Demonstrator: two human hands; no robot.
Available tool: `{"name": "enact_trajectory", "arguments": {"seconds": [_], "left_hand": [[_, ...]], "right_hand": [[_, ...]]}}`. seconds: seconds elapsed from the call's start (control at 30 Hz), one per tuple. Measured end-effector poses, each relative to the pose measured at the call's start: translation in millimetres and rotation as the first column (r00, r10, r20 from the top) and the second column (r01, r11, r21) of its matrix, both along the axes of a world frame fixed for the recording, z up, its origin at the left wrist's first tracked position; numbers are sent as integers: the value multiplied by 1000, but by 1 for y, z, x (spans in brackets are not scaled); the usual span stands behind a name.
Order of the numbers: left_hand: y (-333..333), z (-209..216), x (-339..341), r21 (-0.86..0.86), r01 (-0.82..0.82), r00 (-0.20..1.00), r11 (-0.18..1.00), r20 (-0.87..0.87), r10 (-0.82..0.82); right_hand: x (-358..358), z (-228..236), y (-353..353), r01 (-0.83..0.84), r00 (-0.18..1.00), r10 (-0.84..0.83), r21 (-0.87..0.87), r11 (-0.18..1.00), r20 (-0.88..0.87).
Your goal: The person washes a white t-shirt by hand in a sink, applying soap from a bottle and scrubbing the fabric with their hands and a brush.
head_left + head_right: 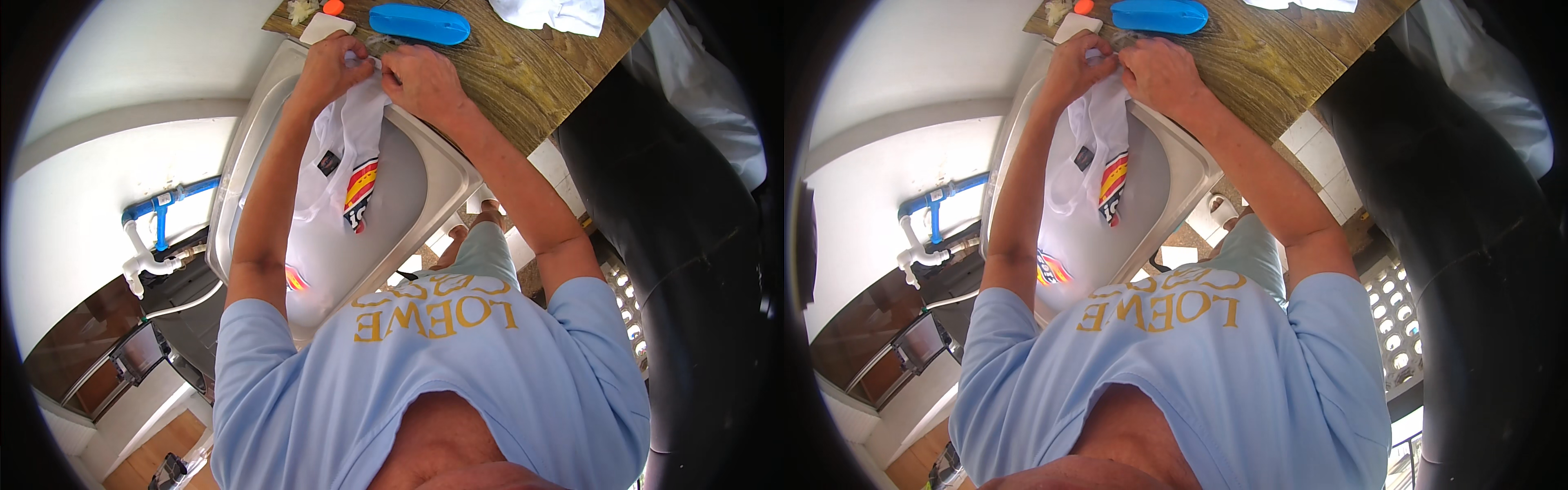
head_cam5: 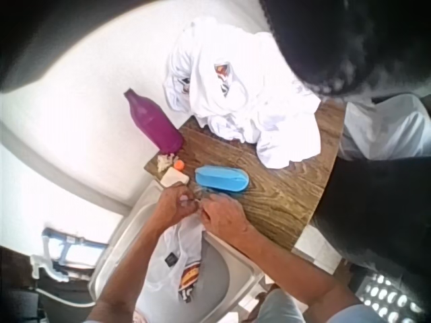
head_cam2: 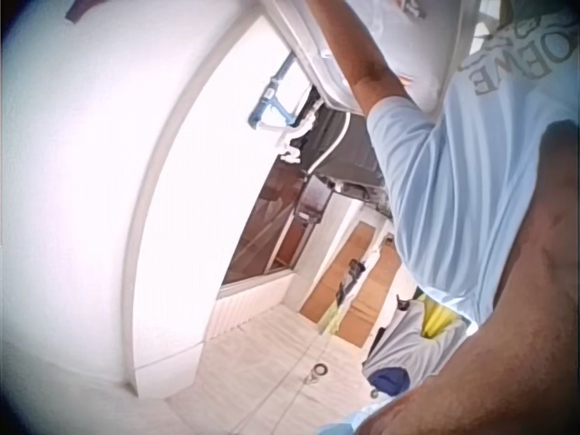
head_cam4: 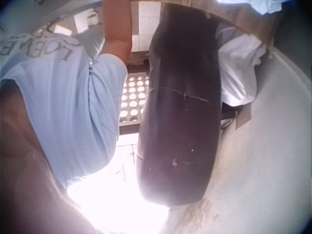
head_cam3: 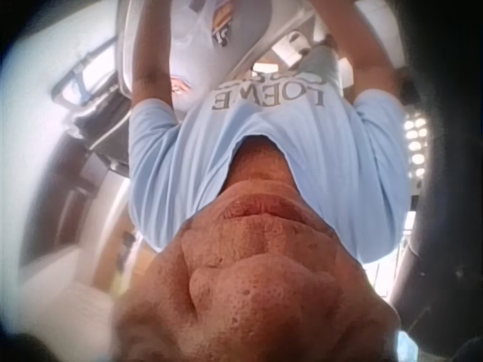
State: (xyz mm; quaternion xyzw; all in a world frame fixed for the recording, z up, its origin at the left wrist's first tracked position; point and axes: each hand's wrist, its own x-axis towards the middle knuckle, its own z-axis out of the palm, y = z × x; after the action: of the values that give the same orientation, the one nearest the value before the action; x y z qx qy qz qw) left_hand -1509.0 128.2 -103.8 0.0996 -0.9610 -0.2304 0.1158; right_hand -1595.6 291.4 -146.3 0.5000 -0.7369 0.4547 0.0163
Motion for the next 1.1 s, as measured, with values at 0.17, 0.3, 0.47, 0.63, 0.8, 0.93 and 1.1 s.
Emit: {"name": "enact_trajectory", "arguments": {"seconds": [0.17, 0.3, 0.47, 0.63, 0.8, 0.93, 1.1], "left_hand": [[5, 8, -2, 53, -5, 1000, 999, 14, 4], [0, 2, -2, 5, 4, 1000, 1000, 17, -4], [1, 3, -1, 69, -15, 999, 997, 40, 12], [3, 5, -2, 5, -1, 1000, 1000, 19, 1], [-2, 1, -3, 38, -17, 999, 999, 41, 15], [5, 8, -2, 15, -26, 995, 1000, 93, 24], [2, 4, -1, 37, -42, 995, 998, 92, 39]], "right_hand": [[-2, 1, 0, 11, 1000, -11, -12, 1000, 15], [-1, 1, 0, 1, 1000, -1, 9, 1000, 13], [-2, 5, 2, -9, 1000, 8, 98, 995, 10], [-2, 7, 2, -10, 1000, 10, 119, 993, 2], [-1, 3, 0, -6, 1000, 5, 95, 995, 10], [-1, 1, 1, 5, 1000, -4, 67, 998, -5], [-1, 5, 2, -22, 1000, 22, 103, 994, 8]]}}
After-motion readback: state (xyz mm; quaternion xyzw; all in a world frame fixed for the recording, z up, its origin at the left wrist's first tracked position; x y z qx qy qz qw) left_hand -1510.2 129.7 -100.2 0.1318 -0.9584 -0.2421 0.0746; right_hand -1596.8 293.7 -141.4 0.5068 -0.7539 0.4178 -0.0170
